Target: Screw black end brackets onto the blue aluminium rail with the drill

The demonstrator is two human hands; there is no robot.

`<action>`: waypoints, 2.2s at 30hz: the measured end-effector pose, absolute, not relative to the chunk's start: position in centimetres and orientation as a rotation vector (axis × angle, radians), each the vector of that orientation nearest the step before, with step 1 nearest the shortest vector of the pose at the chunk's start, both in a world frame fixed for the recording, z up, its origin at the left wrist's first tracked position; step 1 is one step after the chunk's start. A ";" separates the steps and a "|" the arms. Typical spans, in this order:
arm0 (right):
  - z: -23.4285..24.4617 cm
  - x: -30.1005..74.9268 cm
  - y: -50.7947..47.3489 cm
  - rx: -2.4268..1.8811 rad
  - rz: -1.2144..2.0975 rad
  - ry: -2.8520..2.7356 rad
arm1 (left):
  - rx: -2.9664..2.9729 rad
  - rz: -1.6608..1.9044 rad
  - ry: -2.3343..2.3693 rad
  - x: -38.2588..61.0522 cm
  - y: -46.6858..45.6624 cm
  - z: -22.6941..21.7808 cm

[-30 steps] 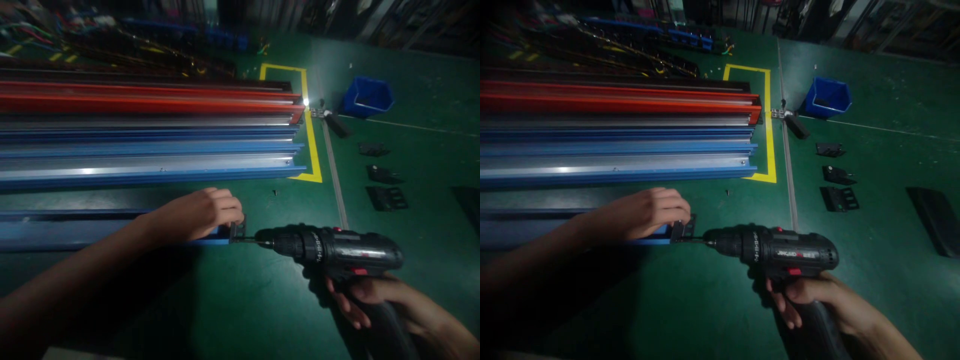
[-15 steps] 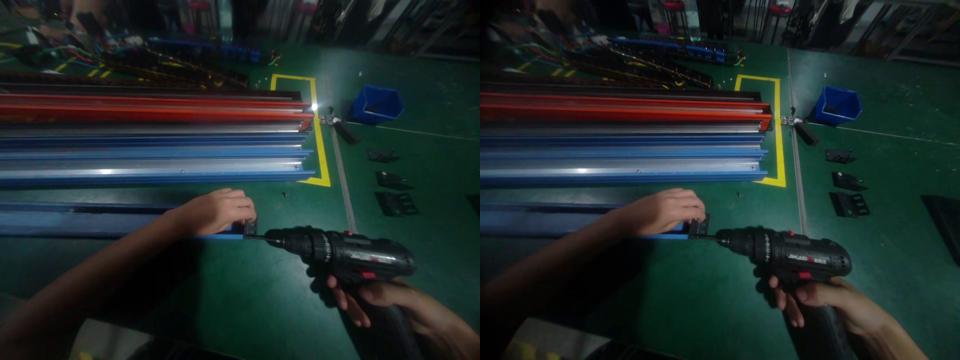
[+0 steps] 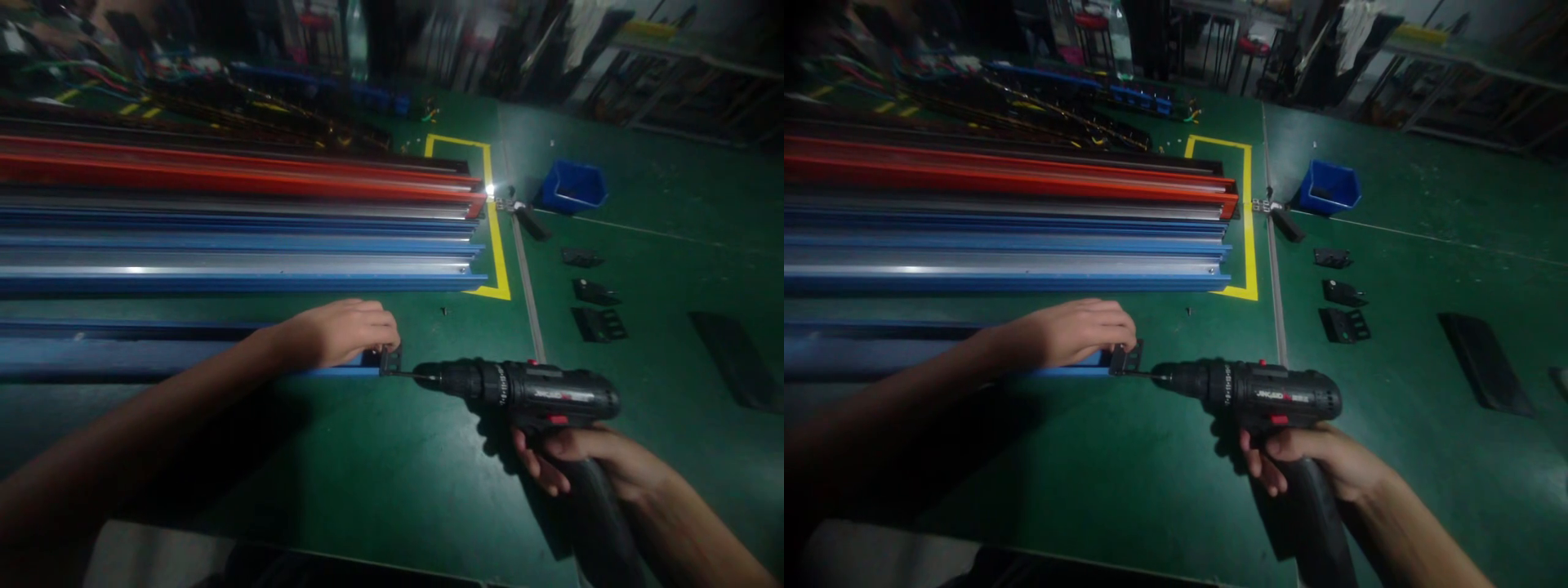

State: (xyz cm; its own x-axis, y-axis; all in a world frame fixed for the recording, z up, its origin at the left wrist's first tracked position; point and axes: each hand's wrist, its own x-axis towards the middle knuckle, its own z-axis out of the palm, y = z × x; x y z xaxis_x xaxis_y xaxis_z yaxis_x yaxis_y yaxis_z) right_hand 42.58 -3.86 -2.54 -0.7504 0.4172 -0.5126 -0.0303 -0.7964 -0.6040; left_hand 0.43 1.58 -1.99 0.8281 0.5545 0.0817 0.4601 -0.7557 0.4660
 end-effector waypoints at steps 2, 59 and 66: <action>-2.7 42.7 -3.9 -0.974 2.566 -0.879 | 2.593 0.293 0.753 0.5 1.6 -2.0; -2.4 42.0 -3.2 -0.949 2.592 -0.845 | 2.524 0.336 0.739 0.5 1.3 -0.8; -2.4 41.8 -2.9 -0.914 2.620 -0.838 | 2.472 0.369 0.694 -0.2 2.3 -1.2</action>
State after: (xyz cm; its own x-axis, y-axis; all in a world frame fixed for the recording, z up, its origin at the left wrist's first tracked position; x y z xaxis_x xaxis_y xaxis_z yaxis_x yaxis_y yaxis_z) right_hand 41.80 -2.95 -2.44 -0.7746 0.3975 -0.4919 -0.0382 -0.8058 -0.5910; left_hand -0.16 2.28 -1.21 0.8296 0.5469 0.1123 0.3987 -0.7212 0.5666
